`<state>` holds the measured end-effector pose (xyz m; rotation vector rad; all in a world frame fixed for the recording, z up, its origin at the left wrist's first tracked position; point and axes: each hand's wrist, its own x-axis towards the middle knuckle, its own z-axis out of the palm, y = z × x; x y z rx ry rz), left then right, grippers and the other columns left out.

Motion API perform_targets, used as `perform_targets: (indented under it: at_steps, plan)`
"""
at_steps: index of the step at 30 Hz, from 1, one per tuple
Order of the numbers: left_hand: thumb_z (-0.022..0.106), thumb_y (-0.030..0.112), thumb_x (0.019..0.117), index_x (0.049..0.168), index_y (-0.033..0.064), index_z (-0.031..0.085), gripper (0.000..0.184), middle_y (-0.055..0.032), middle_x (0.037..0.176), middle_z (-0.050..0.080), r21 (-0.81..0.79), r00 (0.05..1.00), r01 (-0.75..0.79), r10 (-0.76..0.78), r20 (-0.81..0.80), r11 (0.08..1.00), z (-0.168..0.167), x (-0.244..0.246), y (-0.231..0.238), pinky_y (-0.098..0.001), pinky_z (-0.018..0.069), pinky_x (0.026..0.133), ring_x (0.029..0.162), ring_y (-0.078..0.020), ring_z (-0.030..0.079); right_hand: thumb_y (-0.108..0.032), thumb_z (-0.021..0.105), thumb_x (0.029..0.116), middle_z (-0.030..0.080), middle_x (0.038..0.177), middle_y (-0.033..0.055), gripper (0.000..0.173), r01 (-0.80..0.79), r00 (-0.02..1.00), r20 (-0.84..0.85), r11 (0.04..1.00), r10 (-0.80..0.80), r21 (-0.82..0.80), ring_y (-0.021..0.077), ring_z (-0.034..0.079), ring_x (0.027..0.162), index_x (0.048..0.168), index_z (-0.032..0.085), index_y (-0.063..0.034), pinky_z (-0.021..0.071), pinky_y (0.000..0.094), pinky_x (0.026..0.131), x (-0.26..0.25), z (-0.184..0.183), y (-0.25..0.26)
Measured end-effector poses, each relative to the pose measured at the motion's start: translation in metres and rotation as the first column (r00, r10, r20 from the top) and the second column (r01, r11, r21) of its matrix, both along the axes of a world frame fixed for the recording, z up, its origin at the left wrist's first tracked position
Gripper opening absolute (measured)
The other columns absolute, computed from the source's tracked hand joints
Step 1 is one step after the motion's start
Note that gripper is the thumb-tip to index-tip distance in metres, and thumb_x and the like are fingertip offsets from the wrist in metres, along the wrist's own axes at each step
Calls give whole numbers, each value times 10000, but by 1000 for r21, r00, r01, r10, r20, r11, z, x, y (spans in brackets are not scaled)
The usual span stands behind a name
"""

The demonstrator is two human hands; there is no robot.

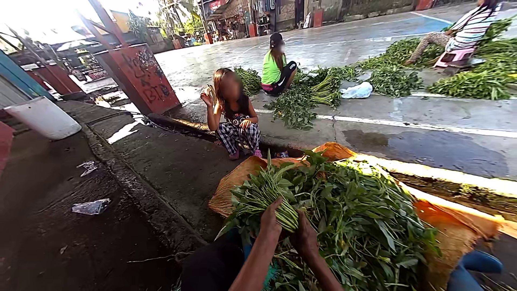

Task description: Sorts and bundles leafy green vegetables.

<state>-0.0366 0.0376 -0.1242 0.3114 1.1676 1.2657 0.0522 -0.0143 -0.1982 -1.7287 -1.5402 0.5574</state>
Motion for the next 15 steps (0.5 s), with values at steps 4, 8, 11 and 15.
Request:
perform_targets:
  at_steps: [4, 8, 11, 15]
  plan:
    - [479, 88, 1062, 1299, -18, 511, 262, -140, 1109, 634, 102, 981, 162, -172, 89, 981, 8, -6, -4, -325, 558, 853, 957, -176, 645, -67, 742, 820, 602, 1339, 272, 716, -50, 991, 110, 962, 82, -267, 447, 629, 1184, 1463, 445, 41, 503, 609, 968, 33, 52, 6]
    - [703, 582, 866, 1465, -53, 385, 930, -172, 1421, 571, 443, 732, 622, -681, -34, 646, -34, -29, -2, -505, 511, 1035, 1278, -292, 592, -71, 657, 906, 617, 1318, 262, 553, 40, 952, 302, 954, 54, -297, 458, 635, 1160, 1427, 496, 23, 502, 638, 938, 101, 94, 12]
    - [813, 676, 692, 1598, 65, 247, 1231, -147, 1590, 420, 331, 567, 800, -811, -147, 500, -57, -45, -1, -677, 479, 999, 1435, -365, 447, -52, 680, 907, 602, 1340, 254, 562, 111, 886, 462, 955, 30, -275, 460, 620, 1181, 1435, 494, 3, 496, 639, 940, 172, 118, 7]
    - [843, 367, 810, 1577, -41, 282, 1034, -289, 1653, 181, 33, 284, 741, -269, -920, 670, -56, -24, -3, -515, 219, 1244, 1542, -411, 190, 59, 727, 847, 653, 1196, 258, 490, -12, 647, 757, 995, 86, -103, 454, 651, 1092, 1315, 583, 31, 517, 586, 928, 259, 145, -17]
